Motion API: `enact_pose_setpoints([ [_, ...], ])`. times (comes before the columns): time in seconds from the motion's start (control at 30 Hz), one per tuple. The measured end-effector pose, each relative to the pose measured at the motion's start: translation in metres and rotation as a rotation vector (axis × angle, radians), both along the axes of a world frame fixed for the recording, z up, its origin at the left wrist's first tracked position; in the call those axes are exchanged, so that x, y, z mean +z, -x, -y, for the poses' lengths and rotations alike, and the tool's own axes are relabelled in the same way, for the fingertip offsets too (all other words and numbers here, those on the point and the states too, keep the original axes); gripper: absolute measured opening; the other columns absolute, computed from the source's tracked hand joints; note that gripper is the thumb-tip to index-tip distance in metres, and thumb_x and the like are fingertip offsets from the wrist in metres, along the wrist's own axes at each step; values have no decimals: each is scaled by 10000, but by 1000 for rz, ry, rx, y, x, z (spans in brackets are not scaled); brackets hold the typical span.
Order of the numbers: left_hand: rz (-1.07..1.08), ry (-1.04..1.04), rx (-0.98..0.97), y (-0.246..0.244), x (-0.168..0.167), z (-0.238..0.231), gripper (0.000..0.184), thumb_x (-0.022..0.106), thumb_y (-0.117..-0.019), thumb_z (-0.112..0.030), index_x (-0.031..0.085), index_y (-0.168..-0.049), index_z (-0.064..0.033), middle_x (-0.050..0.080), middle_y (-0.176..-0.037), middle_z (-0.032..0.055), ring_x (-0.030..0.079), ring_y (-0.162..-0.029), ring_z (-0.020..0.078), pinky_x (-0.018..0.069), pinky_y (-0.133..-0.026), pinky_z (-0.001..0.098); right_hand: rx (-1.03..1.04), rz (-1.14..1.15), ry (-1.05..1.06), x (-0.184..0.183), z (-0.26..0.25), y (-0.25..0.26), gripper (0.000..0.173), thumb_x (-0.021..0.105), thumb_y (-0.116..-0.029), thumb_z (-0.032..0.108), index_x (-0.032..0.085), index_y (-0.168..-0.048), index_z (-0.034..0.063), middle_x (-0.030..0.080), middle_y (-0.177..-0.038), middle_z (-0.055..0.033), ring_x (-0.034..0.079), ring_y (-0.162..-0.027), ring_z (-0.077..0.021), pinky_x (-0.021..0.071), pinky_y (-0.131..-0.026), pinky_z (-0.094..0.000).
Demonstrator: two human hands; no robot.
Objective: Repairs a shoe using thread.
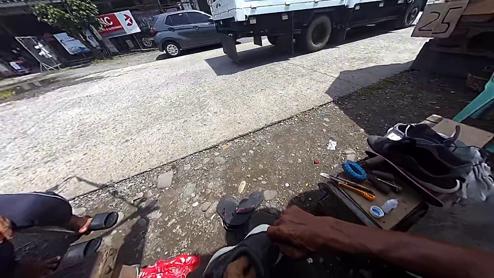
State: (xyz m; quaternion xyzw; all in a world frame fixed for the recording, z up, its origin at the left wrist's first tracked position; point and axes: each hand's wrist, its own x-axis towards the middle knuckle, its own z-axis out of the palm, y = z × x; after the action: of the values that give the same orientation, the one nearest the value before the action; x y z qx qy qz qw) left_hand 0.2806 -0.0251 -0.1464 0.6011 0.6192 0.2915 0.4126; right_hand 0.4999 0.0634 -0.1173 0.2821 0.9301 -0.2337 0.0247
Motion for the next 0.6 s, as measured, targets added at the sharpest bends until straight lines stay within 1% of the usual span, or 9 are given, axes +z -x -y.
enact_pose_setpoints([
  [0.03, 28, -19, 19, 3, -11, -2, 150, 639, -900, -19, 709, -776, 29, 673, -701, 70, 633, -684, 100, 526, -712, 341, 9, -3, -2, -2, -1, 1, 217, 551, -1021, 225, 642, -1006, 28, 650, -784, -176, 674, -764, -389, 485, -657, -588],
  [0.07, 72, -48, 40, 4, -20, -4, 152, 646, -883, -12, 699, -744, 16, 658, -669, 53, 623, -652, 88, 524, -680, 327, 13, -12, -11, -3, -1, 0, 214, 551, -1014, 226, 638, -989, 31, 644, -772, -171, 670, -750, -384, 481, -643, -581],
  [0.13, 164, -81, 83, -1, -26, -5, 167, 655, -879, -10, 689, -716, -11, 643, -645, 17, 608, -625, 52, 517, -650, 284, 16, -16, -17, -4, -3, -3, 213, 561, -999, 232, 634, -970, 35, 640, -762, -169, 670, -738, -382, 481, -627, -578],
  [0.2, 214, -99, 122, -2, -30, -4, 172, 660, -878, -30, 693, -709, -37, 650, -654, -4, 615, -634, 29, 523, -650, 257, 32, -30, -29, -7, -5, -1, 210, 570, -983, 246, 631, -946, 48, 633, -739, -153, 667, -713, -368, 484, -605, -565],
  [0.27, 265, -138, 132, -3, -35, -4, 164, 658, -872, -34, 690, -711, -40, 649, -658, -9, 616, -638, 17, 521, -643, 234, 39, -54, -37, -10, -7, 0, 206, 577, -969, 251, 628, -918, 58, 627, -716, -137, 666, -688, -349, 484, -588, -551],
  [0.43, 323, -212, 103, -1, -44, -6, 150, 643, -892, -22, 690, -749, -15, 652, -683, 11, 621, -667, 26, 523, -664, 236, 54, -184, -149, -24, -10, 0, 207, 610, -907, 293, 629, -821, 105, 584, -609, -76, 638, -561, -274, 463, -476, -497],
  [0.53, 350, -227, 102, 0, -46, -8, 148, 641, -896, -13, 698, -760, -9, 664, -698, 12, 629, -684, 21, 531, -684, 234, 55, -228, -174, -28, -12, 2, 227, 609, -893, 319, 615, -782, 121, 559, -573, -51, 618, -524, -245, 442, -448, -471],
  [0.6, 355, -229, 98, 2, -46, -8, 156, 634, -895, -11, 691, -751, -9, 656, -690, 9, 621, -676, 20, 523, -675, 237, 57, -265, -196, -33, -14, 3, 240, 603, -879, 342, 602, -753, 138, 533, -547, -29, 597, -496, -214, 425, -425, -447],
])
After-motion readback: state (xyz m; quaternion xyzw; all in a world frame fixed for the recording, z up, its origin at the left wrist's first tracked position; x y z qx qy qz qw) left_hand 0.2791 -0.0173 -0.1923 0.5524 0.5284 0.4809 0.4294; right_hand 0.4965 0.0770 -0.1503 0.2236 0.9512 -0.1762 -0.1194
